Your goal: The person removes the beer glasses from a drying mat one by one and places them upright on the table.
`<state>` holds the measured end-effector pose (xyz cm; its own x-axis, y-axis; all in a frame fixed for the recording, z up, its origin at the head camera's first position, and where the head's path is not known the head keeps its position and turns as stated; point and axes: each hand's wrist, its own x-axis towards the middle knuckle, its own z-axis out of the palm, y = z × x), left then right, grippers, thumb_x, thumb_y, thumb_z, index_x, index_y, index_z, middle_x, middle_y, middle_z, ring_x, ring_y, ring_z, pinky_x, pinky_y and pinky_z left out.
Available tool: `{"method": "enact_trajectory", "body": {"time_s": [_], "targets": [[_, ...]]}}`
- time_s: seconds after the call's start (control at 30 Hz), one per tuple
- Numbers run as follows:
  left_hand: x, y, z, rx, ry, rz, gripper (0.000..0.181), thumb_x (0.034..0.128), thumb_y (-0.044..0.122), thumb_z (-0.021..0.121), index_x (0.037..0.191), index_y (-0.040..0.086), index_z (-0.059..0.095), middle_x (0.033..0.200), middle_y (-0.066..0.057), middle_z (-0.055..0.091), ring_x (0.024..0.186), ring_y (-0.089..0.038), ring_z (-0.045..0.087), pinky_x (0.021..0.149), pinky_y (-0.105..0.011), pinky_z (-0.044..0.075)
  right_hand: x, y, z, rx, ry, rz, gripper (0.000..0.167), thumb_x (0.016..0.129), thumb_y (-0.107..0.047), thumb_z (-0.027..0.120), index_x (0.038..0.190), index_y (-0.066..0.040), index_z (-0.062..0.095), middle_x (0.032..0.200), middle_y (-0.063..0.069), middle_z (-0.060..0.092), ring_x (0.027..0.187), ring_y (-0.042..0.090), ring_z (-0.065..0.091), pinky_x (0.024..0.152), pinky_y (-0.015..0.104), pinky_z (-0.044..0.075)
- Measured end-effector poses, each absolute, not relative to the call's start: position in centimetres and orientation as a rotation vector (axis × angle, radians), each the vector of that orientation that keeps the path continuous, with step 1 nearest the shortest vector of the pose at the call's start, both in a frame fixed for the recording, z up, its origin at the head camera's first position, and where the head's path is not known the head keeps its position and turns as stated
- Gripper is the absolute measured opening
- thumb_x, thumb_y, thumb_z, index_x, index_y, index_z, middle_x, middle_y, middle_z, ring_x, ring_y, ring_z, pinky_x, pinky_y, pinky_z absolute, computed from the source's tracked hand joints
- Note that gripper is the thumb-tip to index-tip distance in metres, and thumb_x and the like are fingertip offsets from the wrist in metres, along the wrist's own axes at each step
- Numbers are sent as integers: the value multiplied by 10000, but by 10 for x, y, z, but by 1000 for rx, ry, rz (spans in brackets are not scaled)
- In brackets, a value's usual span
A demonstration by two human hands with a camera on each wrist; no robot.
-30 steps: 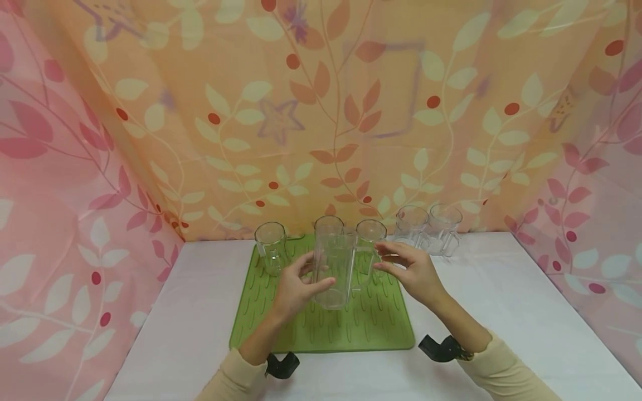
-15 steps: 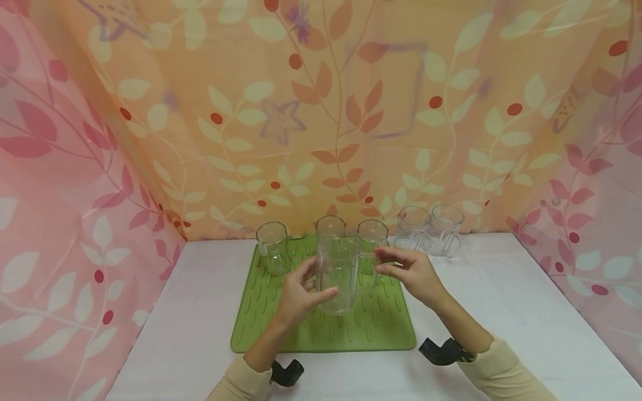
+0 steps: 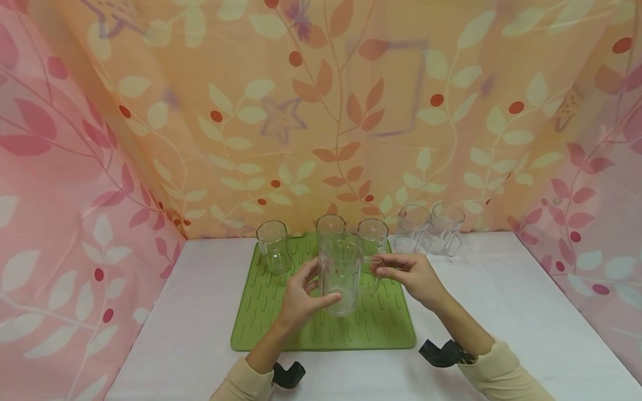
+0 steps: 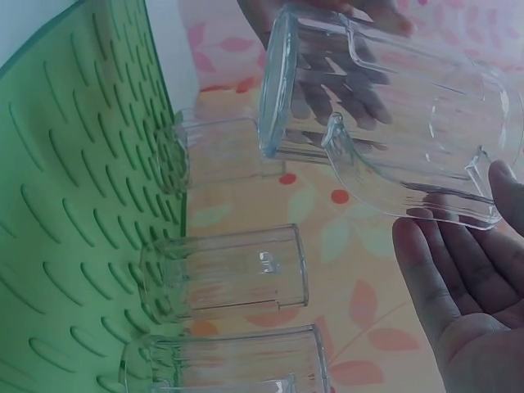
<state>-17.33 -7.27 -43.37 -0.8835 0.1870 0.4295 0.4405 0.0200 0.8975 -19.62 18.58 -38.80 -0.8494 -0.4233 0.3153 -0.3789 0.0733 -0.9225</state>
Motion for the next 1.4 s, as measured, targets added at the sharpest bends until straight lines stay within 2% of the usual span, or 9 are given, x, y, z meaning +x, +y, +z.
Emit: {"method": "enact_trajectory", "body": {"time_s": [0.17, 0.53, 0.87, 1.23, 1.4], "targets": [[-174, -72, -435, -666, -2095, -1964, 742, 728, -8, 814, 1384, -37, 469, 1324, -224, 541, 1229, -361, 559, 942, -351, 559, -196, 186, -387, -890, 2241, -1946, 347, 907, -19, 638, 1153, 221, 586, 992, -159, 737, 924, 26, 713, 792, 211, 591], [-173, -71, -435, -715, -2065, -1917, 742, 712, -40, 814, 1368, -73, 469, 1300, -252, 546, 1198, -405, 563, 926, -426, 554, -195, 188, -388, -914, 2210, -1962, 350, 913, -4, 623, 1149, 249, 567, 1004, -135, 743, 926, 33, 716, 796, 229, 595], [-173, -71, -436, -709, -2081, -1910, 728, 720, -13, 821, 1365, -44, 484, 1296, -225, 554, 1196, -347, 580, 939, -342, 559, -195, 188, -388, -923, 2197, -1970, 373, 910, 2, 624, 1151, 275, 542, 997, -168, 734, 924, 16, 711, 793, 198, 587], [-172, -70, -435, -710, -2083, -1895, 725, 719, -7, 824, 1361, -46, 488, 1292, -221, 556, 1200, -320, 585, 941, -348, 555, -193, 189, -386, -908, 2222, -1940, 390, 892, 2, 646, 1168, 258, 545, 1018, -183, 725, 936, 4, 705, 801, 191, 582], [-172, -70, -435, -729, -2071, -1902, 728, 720, -16, 821, 1364, -49, 483, 1294, -232, 550, 1199, -363, 576, 939, -374, 551, -192, 188, -385, -896, 2241, -1932, 375, 897, 1, 641, 1157, 257, 554, 998, -184, 727, 925, 3, 705, 791, 194, 585]]}}
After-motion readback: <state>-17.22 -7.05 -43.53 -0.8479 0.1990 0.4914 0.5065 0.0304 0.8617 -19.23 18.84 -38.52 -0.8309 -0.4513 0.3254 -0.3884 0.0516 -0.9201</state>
